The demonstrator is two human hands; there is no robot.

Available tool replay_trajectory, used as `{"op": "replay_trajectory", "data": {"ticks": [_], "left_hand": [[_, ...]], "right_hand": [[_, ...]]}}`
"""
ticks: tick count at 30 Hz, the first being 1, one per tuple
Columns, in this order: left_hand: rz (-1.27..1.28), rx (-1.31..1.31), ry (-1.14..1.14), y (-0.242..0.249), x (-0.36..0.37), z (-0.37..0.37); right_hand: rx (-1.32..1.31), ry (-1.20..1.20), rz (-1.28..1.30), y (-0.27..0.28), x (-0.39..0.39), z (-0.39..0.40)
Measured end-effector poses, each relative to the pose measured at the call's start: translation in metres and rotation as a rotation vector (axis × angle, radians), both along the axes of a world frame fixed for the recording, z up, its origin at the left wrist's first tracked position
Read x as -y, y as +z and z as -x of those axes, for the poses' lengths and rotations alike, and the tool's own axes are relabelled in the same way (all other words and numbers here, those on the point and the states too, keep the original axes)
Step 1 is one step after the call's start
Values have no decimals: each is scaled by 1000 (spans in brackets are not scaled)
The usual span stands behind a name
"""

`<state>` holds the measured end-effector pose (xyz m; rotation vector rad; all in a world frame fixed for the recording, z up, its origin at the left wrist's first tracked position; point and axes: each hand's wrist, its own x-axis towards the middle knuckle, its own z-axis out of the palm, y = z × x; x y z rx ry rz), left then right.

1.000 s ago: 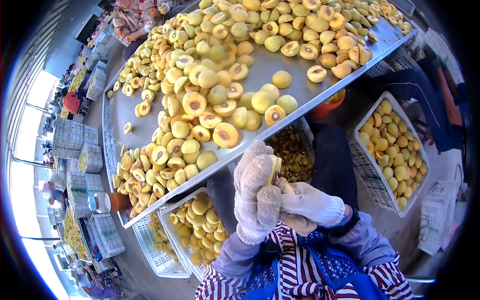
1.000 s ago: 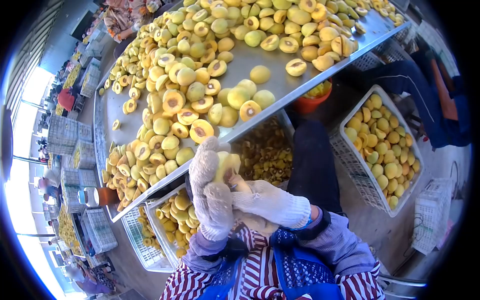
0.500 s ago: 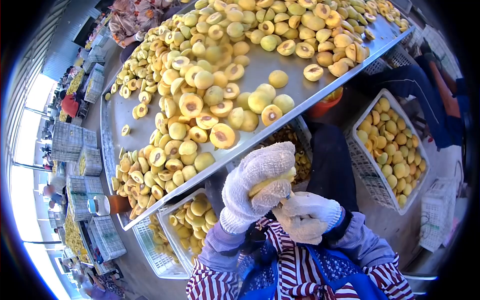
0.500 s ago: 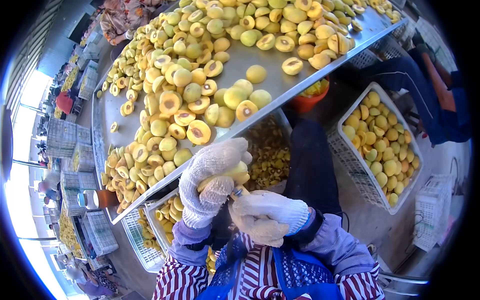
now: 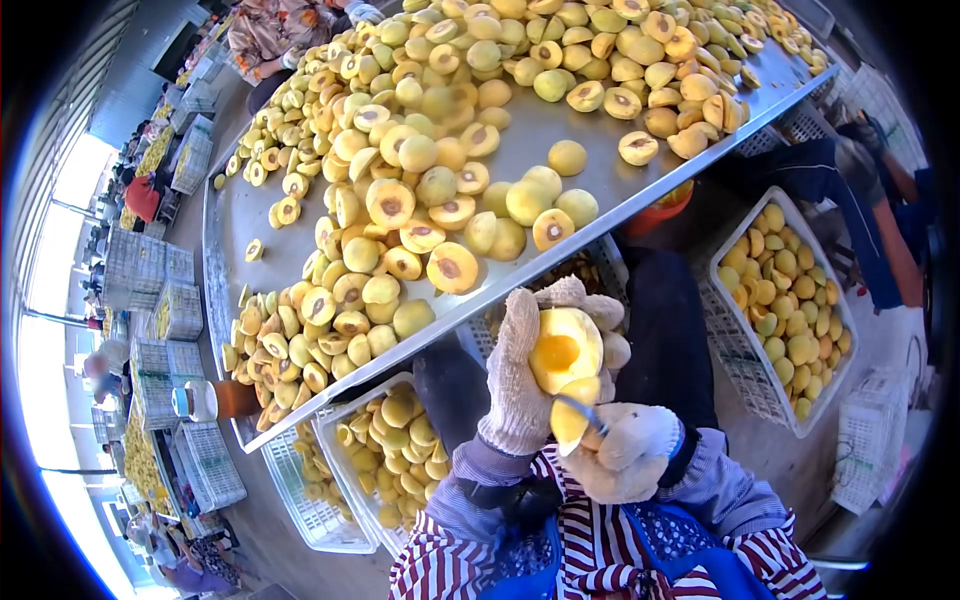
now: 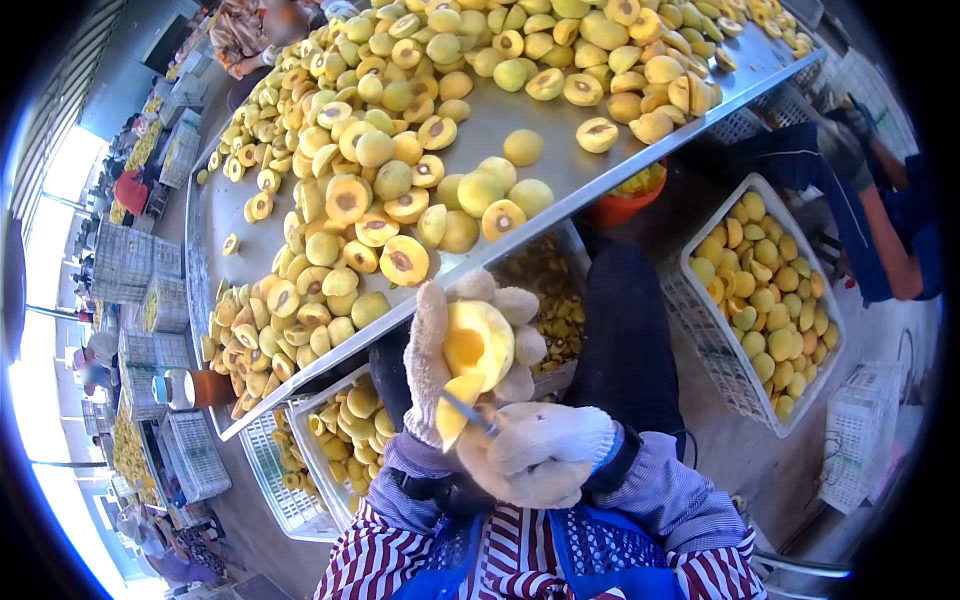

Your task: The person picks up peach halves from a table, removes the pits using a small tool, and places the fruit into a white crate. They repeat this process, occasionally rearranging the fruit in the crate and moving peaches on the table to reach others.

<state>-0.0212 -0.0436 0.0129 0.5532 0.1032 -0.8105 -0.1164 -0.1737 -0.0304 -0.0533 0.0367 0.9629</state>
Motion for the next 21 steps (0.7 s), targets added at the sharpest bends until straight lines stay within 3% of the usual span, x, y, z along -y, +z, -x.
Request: {"op": "replay_trajectory", "data": {"ticks": [1, 4, 7, 9, 11, 14, 17, 19, 21], "left_hand": [[-140, 71, 63, -1, -1, 2], [-365, 165, 258, -11, -17, 5], [-467, 293, 456, -39, -66, 2], [-786, 346, 614, -50, -112, 12], [-1501, 601, 499, -99, -188, 18], [-2322, 1542, 158, -84, -205, 20], [-1661, 896, 403, -74, -148, -14], [-1729, 993, 374, -70, -112, -52], [-1959, 1152, 364, -99, -90, -98]], "right_hand": [[34, -30, -51, 1, 5, -2], [-3, -187, 153, 18, 13, -2], [45, -233, 273, 28, 9, -9], [97, -194, 367, 28, 9, -16], [141, -115, 412, 25, 10, -22], [172, -10, 447, 24, 4, -33], [185, 113, 609, 19, -7, -37], [207, 108, 675, 28, -13, -40], [200, 91, 728, 28, -10, -41]]}}
